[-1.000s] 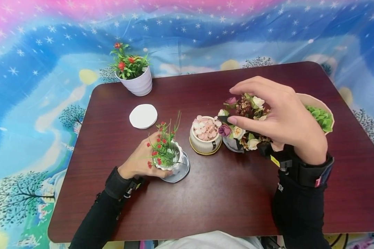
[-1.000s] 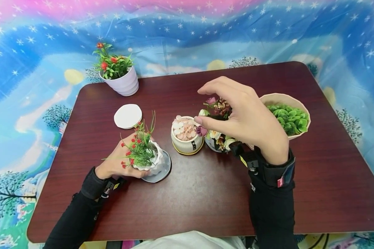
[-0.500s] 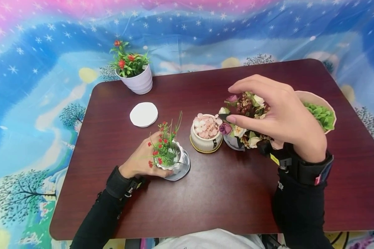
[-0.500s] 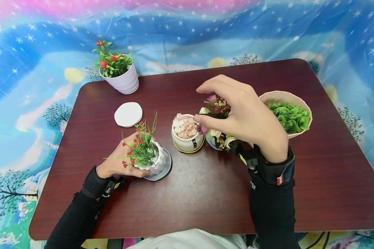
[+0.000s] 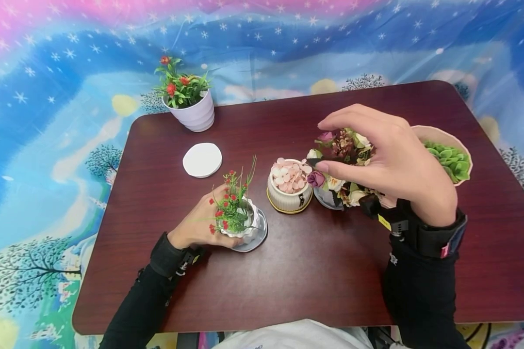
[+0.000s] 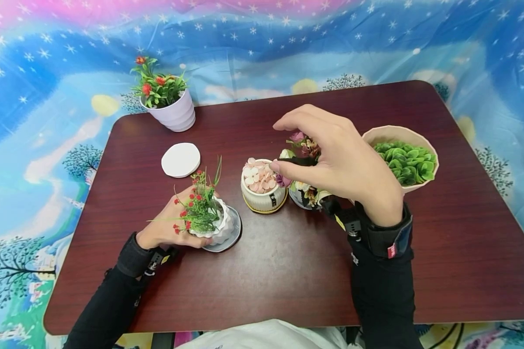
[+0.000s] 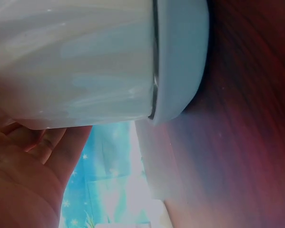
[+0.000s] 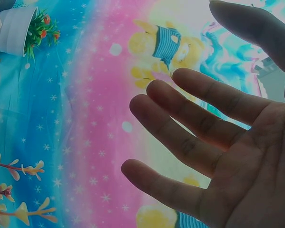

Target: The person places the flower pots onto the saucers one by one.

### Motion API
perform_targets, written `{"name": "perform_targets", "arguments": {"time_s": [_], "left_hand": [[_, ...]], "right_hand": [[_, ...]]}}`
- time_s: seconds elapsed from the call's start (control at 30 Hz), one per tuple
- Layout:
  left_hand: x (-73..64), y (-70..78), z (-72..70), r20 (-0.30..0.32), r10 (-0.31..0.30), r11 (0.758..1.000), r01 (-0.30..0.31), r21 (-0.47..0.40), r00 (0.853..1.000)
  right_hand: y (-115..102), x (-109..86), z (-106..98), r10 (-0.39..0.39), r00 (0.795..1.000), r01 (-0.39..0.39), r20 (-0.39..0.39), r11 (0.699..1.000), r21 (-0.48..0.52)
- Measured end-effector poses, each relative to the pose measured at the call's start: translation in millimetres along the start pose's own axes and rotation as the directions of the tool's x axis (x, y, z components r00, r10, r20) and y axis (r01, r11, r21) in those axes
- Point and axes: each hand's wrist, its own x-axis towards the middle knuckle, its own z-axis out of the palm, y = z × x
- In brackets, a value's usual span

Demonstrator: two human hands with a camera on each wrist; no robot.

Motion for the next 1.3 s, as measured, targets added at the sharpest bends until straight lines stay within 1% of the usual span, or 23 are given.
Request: {"name": "perform_targets", "arguments": {"time_s": [0.3,0.4,0.63,0.7,0.83,0.93,1.03,1.1,1.17,1.23,1.27,1.3], "left_hand": [[-2.2,-3.3,3.6,0.004,0.008,1.000,-0.008,0.005,1.000],[-3.9,-3.6,3.4,0.005,0.011,1.000,-0.011,-0.014,1.000],[-4.0,-5.5,0.4,0.012,0.047,0.999,-0.047,-0.027,0.999],[-2.7,-6.9,-1.2,0.017,0.035,0.999,-0.035,-0.042,0.999],[2.1,-14.1,-7.5,0.012,-0.027,0.994,0.028,-0.103,1.000],[7.7,-20.4,-15.2,0.004,-0.057,0.993,0.057,-0.104,0.998],[12.5,-25.9,-21.0,-0.001,-0.077,0.996,0.076,-0.056,0.997],[14.4,-27.7,-24.5,0.025,-0.100,0.992,0.102,-0.070,0.995],[17.8,-28.5,-32.8,0.095,-0.134,0.989,0.139,-0.045,0.986],[22.0,-30.1,-49.2,0.173,-0.184,0.982,0.190,-0.017,0.968],[24.2,-31.9,-60.5,0.207,-0.212,0.975,0.221,-0.019,0.955],[27.3,-34.8,-73.0,0.237,-0.228,0.971,0.237,-0.010,0.944]], "right_hand": [[1.4,-0.2,0.0,-0.016,1.000,0.016,0.013,1.000,0.015],[1.4,0.7,0.7,-0.015,1.000,0.014,0.018,1.000,0.012],[1.7,2.2,2.5,-0.011,1.000,0.010,0.029,1.000,0.014],[2.0,2.6,3.3,-0.010,0.999,0.009,0.032,1.000,0.014],[2.1,3.1,4.6,-0.004,0.999,0.004,0.036,1.000,0.017],[1.5,3.1,4.8,-0.011,0.999,0.010,0.035,1.000,0.021],[1.1,2.8,5.4,-0.017,0.999,0.016,0.033,1.000,0.026],[0.9,2.4,5.7,-0.017,0.999,0.016,0.032,0.999,0.028],[0.4,2.3,5.4,-0.015,0.999,0.014,0.028,1.000,0.028],[0.0,2.2,4.6,-0.014,1.000,0.014,0.025,1.000,0.026],[-0.2,2.1,4.0,-0.015,1.000,0.015,0.023,1.000,0.024],[-0.5,1.9,3.2,-0.014,1.000,0.014,0.020,1.000,0.020]]}}
